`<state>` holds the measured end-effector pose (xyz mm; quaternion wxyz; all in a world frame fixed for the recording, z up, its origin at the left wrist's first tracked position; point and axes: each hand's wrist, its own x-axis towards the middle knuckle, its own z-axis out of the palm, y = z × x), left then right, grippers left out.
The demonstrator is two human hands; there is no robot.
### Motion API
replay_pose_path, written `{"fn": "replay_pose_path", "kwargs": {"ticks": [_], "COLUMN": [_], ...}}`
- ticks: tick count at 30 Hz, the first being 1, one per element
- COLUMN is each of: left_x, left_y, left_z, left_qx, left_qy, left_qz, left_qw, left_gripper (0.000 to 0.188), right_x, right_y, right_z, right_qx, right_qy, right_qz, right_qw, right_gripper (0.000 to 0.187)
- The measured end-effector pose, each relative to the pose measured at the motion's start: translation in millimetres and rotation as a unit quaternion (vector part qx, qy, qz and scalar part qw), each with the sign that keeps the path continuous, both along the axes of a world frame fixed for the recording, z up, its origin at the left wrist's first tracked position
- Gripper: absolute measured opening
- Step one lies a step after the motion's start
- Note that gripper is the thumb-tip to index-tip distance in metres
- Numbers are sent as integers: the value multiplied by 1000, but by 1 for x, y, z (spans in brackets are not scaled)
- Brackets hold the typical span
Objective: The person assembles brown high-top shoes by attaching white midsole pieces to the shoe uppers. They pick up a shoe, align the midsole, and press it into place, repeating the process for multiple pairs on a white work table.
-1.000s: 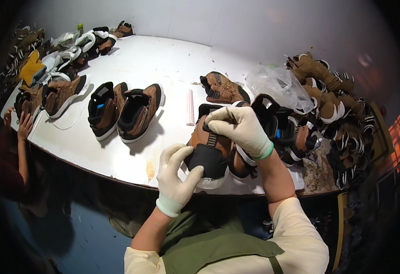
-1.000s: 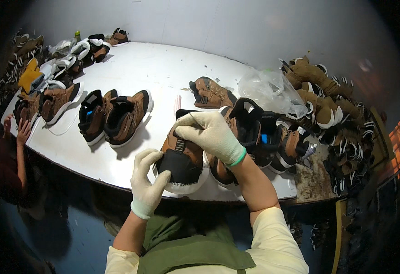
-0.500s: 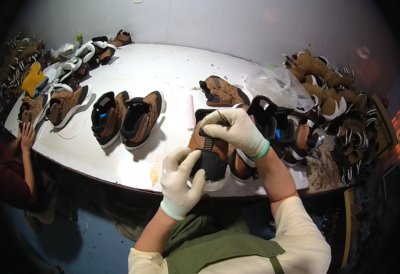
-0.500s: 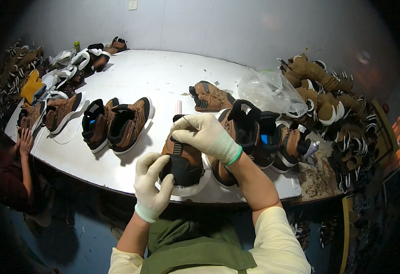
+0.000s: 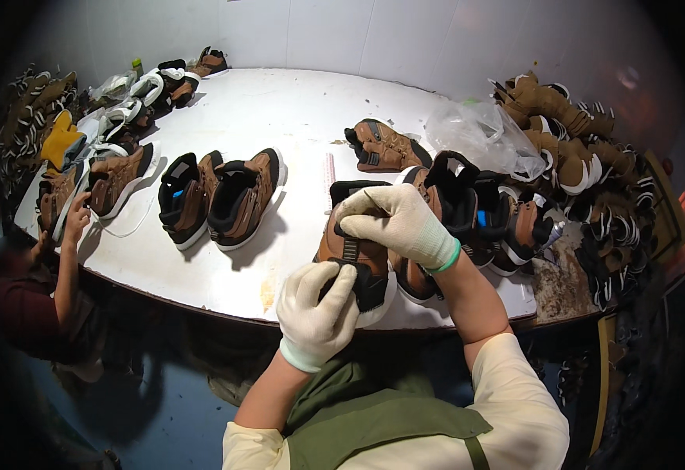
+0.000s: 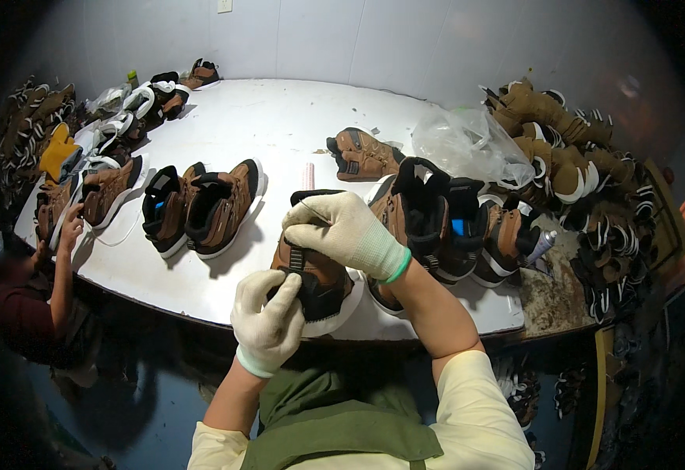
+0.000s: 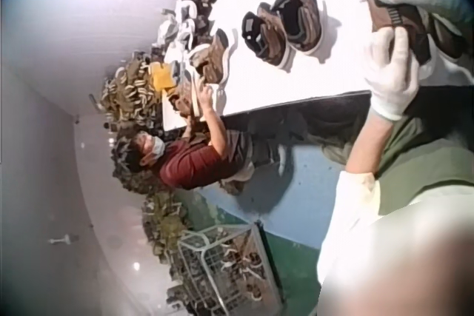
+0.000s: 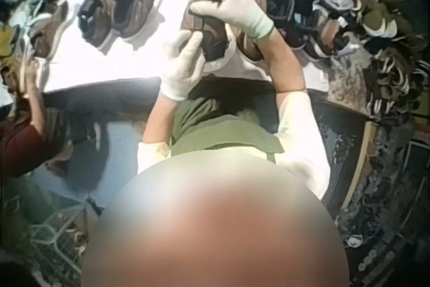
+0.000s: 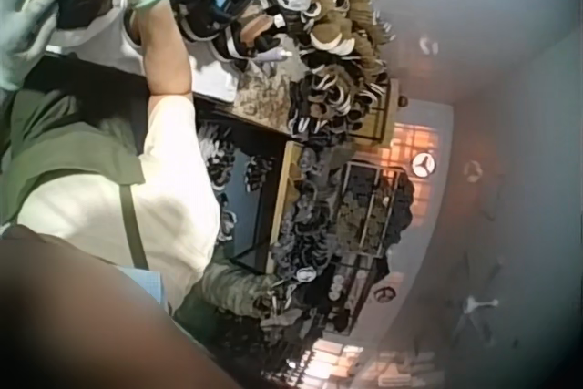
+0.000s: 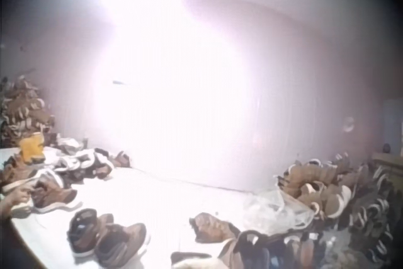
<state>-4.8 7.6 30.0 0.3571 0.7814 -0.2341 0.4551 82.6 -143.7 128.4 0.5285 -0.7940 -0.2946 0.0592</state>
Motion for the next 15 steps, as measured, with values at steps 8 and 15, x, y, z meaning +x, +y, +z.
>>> {"fn": "replay_pose_path", "kwargs": {"ticks": [8,15], "left_x": [0,-1], "left_y": [-4,-8], "left_z": [-10,-12], "left_qx": [7,-20], "left_qy": [-28,-30], "left_qz": [2,6], "left_qw": [1000,999], "left_gripper": [46,43], "right_x": [1,-2], "right_y": [-6,-7], "right_z": [-3,-1], "right_qx": [6,0], "right_qy": [0,3], "right_qz": [1,-2], "right_qw": [1000,1000], "right_gripper": [13,14]}}
